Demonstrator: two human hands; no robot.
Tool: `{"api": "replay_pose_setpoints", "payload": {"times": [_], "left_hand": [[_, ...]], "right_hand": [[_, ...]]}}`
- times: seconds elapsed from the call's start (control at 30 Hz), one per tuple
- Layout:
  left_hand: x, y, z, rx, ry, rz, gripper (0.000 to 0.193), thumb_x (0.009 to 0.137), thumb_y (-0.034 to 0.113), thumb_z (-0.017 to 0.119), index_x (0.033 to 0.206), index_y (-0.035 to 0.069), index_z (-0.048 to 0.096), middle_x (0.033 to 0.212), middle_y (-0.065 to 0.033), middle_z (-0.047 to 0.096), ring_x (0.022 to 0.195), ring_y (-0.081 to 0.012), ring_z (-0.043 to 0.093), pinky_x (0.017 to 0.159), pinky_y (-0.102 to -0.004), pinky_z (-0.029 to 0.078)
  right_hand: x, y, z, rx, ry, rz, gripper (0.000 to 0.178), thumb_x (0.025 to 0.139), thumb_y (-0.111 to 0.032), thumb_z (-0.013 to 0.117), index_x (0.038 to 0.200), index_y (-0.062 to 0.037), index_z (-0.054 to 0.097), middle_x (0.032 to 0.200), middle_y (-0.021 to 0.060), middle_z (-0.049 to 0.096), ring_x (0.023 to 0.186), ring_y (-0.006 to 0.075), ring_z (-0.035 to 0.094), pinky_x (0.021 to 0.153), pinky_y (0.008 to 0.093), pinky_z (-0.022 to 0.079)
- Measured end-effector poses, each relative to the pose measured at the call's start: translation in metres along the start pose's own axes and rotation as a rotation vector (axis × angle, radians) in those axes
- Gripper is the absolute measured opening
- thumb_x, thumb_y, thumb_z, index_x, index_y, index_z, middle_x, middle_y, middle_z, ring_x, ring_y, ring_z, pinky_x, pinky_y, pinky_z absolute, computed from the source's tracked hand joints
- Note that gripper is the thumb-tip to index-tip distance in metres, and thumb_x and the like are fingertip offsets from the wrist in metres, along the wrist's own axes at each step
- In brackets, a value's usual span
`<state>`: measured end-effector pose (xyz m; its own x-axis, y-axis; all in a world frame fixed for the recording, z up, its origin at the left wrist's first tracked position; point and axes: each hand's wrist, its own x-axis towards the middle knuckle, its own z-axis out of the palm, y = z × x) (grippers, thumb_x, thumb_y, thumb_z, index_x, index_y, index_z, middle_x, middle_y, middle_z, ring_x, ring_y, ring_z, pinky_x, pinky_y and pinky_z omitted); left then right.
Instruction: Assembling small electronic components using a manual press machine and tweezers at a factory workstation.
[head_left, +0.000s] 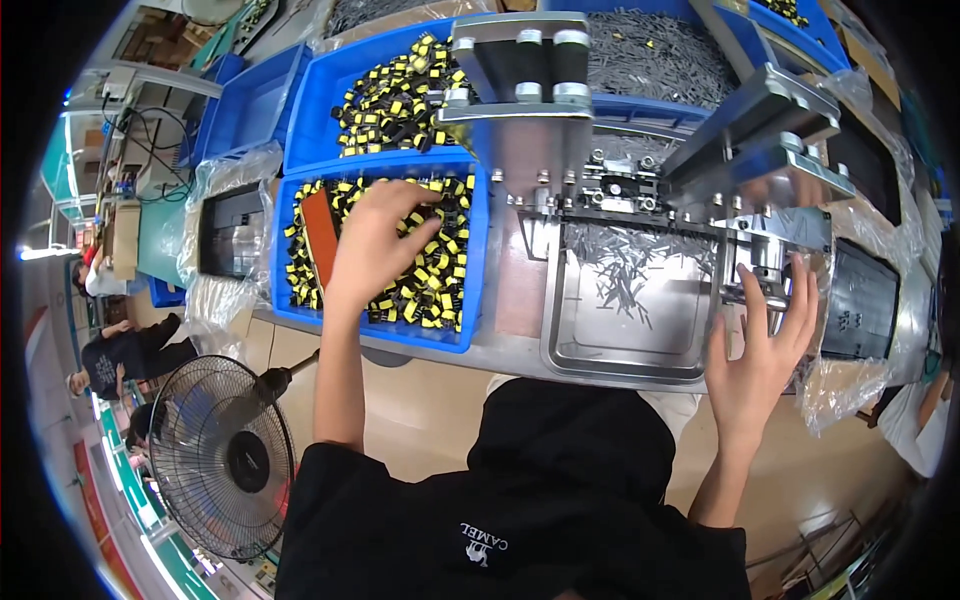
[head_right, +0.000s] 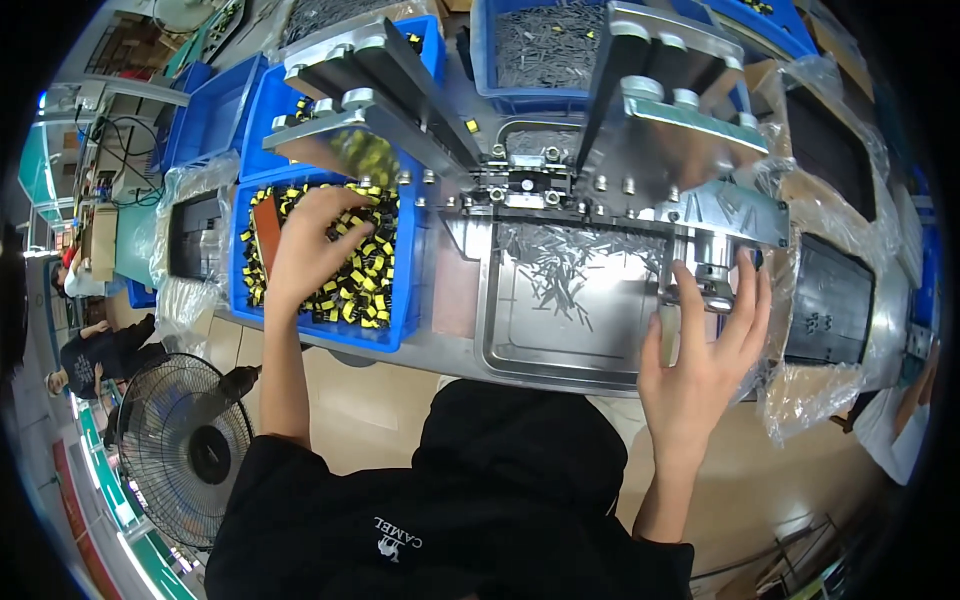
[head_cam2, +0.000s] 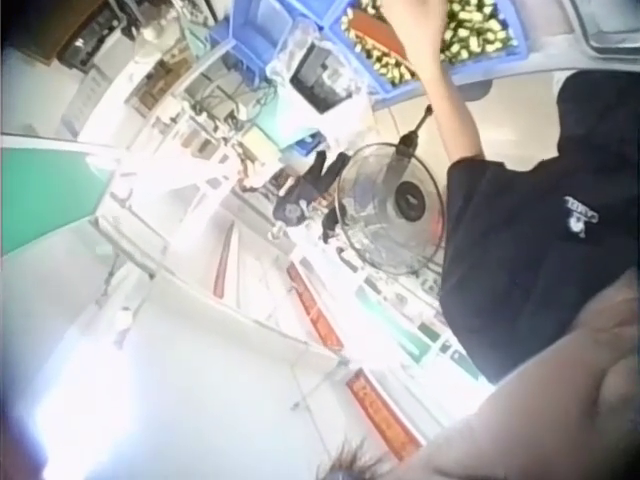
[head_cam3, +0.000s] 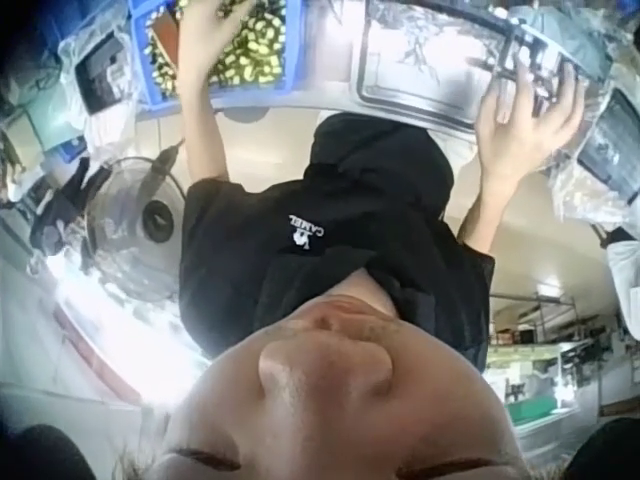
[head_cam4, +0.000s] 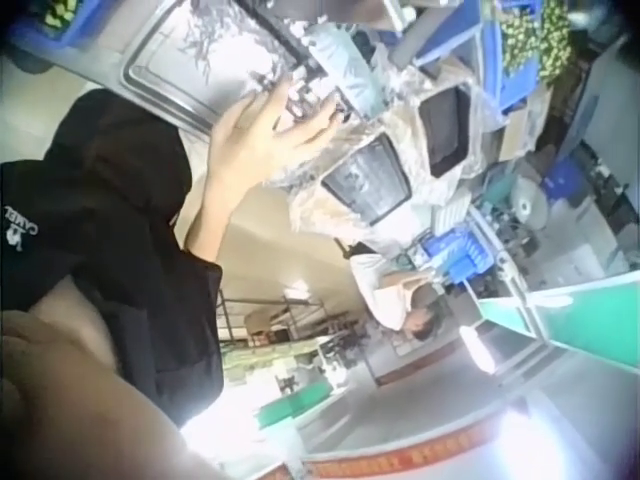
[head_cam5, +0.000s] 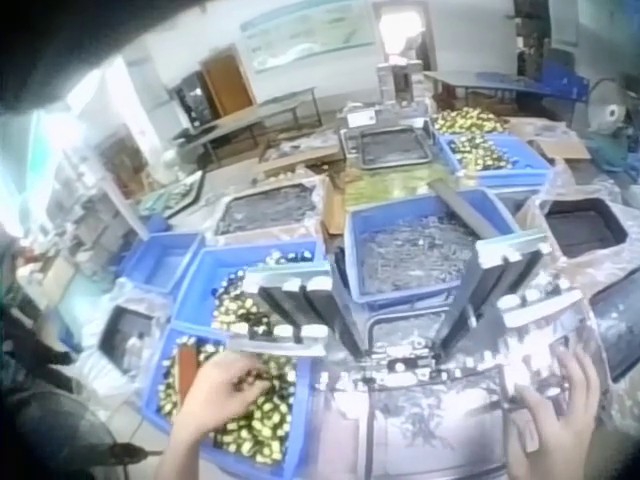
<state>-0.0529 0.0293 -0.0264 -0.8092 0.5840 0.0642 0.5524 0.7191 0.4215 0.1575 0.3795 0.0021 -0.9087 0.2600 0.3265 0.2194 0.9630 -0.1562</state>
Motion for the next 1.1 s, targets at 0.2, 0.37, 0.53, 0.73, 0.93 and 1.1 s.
{"api": "replay_pose_setpoints", "payload": {"times": [0.2, 0.37, 0.53, 0.73, 0.93, 1.1], "left_hand": [[-0.013, -0.004, 0.018, -0.012, -0.085, 0.031, 0.03, 0.081, 0.009, 0.078, 0.111, 0.006, 0.073, 0.113, -0.0102, 0.069, 0.109, -0.0332, 0.062, 0.097, -0.0443, 0.047], [-0.017, -0.008, 0.02, -0.084, -0.062, 0.003, 0.025, 0.081, 0.003, 0.077, 0.105, 0.004, 0.07, 0.111, -0.0102, 0.067, 0.103, -0.0319, 0.065, 0.093, -0.0422, 0.05], [-0.026, 0.001, 0.02, -0.359, 0.006, -0.138, 0.028, 0.084, -0.007, 0.069, 0.11, 0.002, 0.066, 0.111, -0.0092, 0.067, 0.097, -0.0218, 0.069, 0.086, -0.0341, 0.055], [-0.033, 0.023, 0.017, -1.153, 0.123, -0.236, 0.03, 0.087, -0.02, 0.06, 0.113, -0.006, 0.061, 0.12, -0.0116, 0.06, 0.099, -0.018, 0.068, 0.095, -0.0327, 0.059], [-0.038, 0.032, 0.018, -1.446, 0.051, -0.42, 0.029, 0.09, -0.01, 0.056, 0.119, -0.008, 0.062, 0.123, -0.0165, 0.061, 0.102, -0.0257, 0.066, 0.087, -0.0373, 0.054], [-0.043, 0.036, 0.022, -1.466, 0.044, -0.383, 0.015, 0.098, 0.005, 0.064, 0.108, -0.005, 0.068, 0.12, -0.0169, 0.064, 0.099, -0.024, 0.066, 0.087, -0.037, 0.052]], "right_hand": [[-0.012, -0.004, 0.016, 0.003, 0.002, 0.111, 0.064, 0.076, 0.004, 0.075, 0.136, -0.0127, 0.059, 0.162, 0.0212, 0.025, 0.147, 0.0475, 0.031, 0.112, 0.0509, 0.043], [-0.013, -0.006, 0.024, -0.098, 0.027, 0.14, 0.072, 0.071, 0.003, 0.079, 0.137, -0.0083, 0.052, 0.161, 0.0243, 0.022, 0.144, 0.0483, 0.033, 0.103, 0.0486, 0.051], [-0.013, -0.008, 0.027, 0.094, 0.052, 0.294, 0.074, 0.068, 0.003, 0.074, 0.136, -0.0062, 0.046, 0.155, 0.0247, 0.026, 0.138, 0.0476, 0.04, 0.099, 0.0485, 0.053], [-0.01, -0.002, 0.024, 0.264, 0.058, 0.356, 0.073, 0.068, 0.0, 0.07, 0.136, -0.0062, 0.045, 0.151, 0.0245, 0.029, 0.141, 0.0455, 0.036, 0.113, 0.047, 0.039], [-0.009, 0.005, 0.024, 0.285, 0.06, 0.332, 0.069, 0.067, -0.001, 0.069, 0.132, -0.0054, 0.046, 0.146, 0.023, 0.034, 0.137, 0.0437, 0.038, 0.115, 0.0469, 0.034], [-0.011, 0.005, 0.023, 0.339, 0.048, 0.351, 0.071, 0.066, -0.001, 0.07, 0.132, -0.0042, 0.045, 0.144, 0.0215, 0.036, 0.137, 0.042, 0.04, 0.115, 0.0474, 0.035]]}}
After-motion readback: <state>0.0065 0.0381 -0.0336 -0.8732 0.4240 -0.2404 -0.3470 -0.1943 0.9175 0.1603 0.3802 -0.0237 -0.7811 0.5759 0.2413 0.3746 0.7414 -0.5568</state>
